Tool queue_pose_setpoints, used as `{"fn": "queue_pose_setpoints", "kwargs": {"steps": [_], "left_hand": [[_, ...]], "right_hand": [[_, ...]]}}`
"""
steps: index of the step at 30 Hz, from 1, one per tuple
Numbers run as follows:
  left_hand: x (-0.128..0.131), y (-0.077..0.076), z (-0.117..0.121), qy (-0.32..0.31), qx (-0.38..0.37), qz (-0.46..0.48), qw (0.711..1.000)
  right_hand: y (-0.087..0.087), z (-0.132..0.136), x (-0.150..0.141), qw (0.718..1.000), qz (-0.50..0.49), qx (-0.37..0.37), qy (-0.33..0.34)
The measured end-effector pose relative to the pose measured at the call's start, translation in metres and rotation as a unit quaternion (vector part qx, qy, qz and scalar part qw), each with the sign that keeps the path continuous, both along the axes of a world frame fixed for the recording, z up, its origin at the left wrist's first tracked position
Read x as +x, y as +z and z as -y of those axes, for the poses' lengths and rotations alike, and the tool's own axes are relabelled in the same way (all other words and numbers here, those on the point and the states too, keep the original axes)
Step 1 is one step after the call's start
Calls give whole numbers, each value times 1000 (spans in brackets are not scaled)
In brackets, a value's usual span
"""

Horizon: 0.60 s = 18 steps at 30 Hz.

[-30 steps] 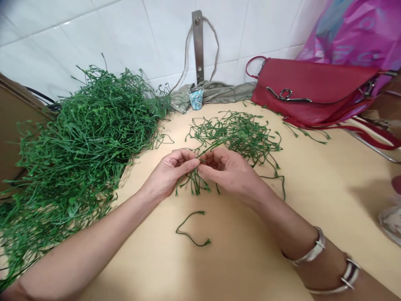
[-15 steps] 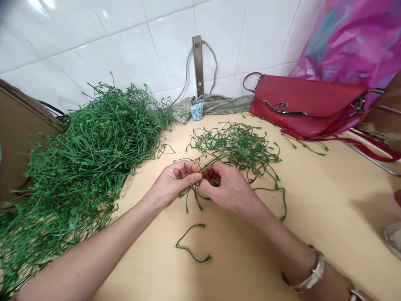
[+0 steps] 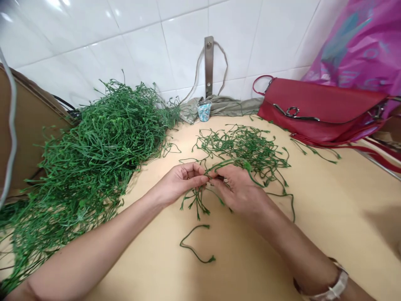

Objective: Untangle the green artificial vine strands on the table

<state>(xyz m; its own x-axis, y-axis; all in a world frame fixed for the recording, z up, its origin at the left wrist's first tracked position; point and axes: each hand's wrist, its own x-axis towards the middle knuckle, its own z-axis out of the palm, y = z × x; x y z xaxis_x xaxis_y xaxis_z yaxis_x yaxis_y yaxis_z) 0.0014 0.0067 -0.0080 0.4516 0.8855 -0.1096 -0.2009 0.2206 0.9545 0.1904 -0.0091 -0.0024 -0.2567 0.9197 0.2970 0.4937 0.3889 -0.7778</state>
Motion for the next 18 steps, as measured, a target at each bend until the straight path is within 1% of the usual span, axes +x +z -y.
{"fn": "queue_pose_setpoints", "kwargs": {"steps": [2, 4, 5, 8, 9, 10, 13, 15, 16, 17, 18], "left_hand": [[-2, 2, -1, -9, -7, -1, 1000], [-4, 7, 2, -20, -11, 7, 1000], [-5, 11, 5, -36, -13, 9, 999], [-10, 23, 15, -111, -14, -1, 994], [-11, 25, 17, -120, -9, -3, 993], [-11, 25, 18, -104, -1, 3, 995], [-10, 18, 12, 20, 11, 44, 999], [-8, 12, 7, 88, 2, 65, 994], [-8, 10, 5, 111, 0, 69, 991], [-7, 8, 4, 127, 1, 72, 989], [-7, 8, 3, 137, 6, 74, 988]], "right_hand": [[-6, -4, 7, 997, 55, 57, 1], [-11, -9, 18, 992, 95, 83, 3], [-11, -12, 24, 991, 105, 89, 1], [-5, -20, 39, 990, 99, 94, -21], [-1, -21, 42, 990, 95, 96, -36], [3, -21, 42, 989, 91, 101, -55], [12, -19, 32, 978, 92, 156, -108], [13, -15, 22, 971, 81, 197, -109], [12, -13, 16, 973, 68, 198, -98], [11, -10, 11, 979, 51, 177, -83], [10, -7, 6, 988, 32, 135, -65]]}}
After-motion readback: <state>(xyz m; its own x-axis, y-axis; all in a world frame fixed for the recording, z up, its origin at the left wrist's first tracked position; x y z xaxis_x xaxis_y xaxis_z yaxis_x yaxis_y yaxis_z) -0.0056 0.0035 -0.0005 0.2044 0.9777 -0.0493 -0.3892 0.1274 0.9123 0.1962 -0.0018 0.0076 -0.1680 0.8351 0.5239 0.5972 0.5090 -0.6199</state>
